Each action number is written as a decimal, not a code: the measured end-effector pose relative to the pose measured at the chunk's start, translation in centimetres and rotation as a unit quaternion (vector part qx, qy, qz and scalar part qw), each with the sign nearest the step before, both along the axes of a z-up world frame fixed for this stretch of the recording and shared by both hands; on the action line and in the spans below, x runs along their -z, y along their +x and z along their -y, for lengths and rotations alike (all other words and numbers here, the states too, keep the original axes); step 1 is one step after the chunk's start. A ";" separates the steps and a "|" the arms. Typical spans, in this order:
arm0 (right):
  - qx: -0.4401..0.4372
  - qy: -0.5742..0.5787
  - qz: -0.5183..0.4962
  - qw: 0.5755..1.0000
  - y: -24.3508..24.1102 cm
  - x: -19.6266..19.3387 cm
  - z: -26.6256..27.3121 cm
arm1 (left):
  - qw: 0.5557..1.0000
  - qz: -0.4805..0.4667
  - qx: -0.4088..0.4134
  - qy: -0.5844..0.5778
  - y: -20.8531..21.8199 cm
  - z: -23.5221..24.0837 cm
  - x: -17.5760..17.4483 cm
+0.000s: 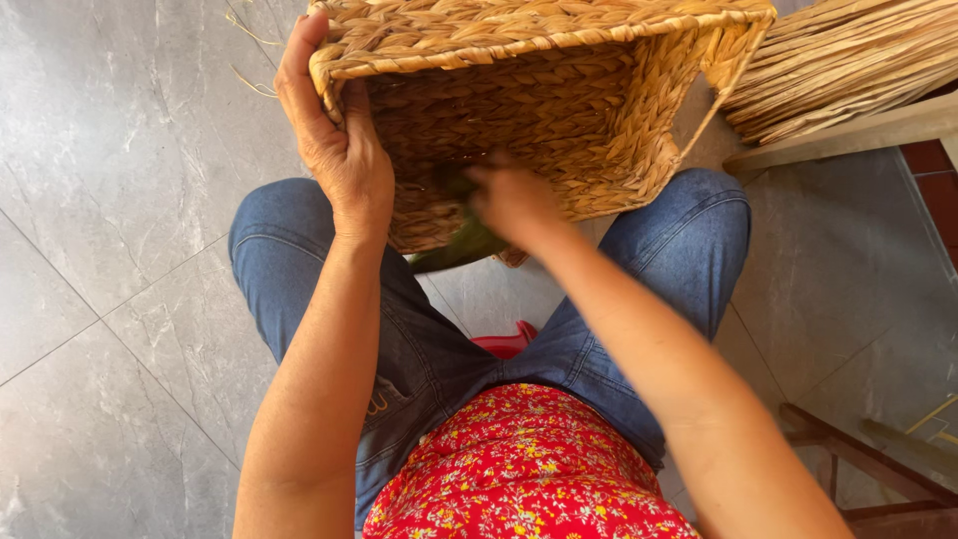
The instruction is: The person wipes the exterior and interior surfaces of a woven basket using a green cloth. They briefly use scissors to trim a loose strand before continuing to wipe the basket's sides and bottom.
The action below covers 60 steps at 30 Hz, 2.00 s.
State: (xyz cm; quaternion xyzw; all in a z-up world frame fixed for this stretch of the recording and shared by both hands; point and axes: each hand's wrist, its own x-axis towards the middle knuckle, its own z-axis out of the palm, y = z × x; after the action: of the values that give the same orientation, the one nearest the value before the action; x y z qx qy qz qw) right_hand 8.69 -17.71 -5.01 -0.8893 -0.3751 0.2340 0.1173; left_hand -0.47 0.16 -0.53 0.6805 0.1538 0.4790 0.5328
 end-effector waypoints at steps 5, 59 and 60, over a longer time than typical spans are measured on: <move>0.099 -0.219 0.083 0.967 9.1 -0.5 7.4 | 1.000 -0.004 -0.005 0.002 -0.1 0.1 -0.1; -0.043 0.091 0.212 0.972 0.2 -5.7 10.9 | 0.892 -0.373 -0.034 0.251 -0.5 -1.7 -8.8; -0.037 0.135 0.204 0.969 -0.9 -5.5 10.4 | 0.886 -0.361 -0.039 0.288 -0.1 -2.2 -10.4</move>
State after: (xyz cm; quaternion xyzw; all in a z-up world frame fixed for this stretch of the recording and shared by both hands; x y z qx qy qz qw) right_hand 7.75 -28.07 0.48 -0.8794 -0.4523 -0.0013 0.1485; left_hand -0.56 2.37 9.83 0.9232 0.2170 0.2443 0.2023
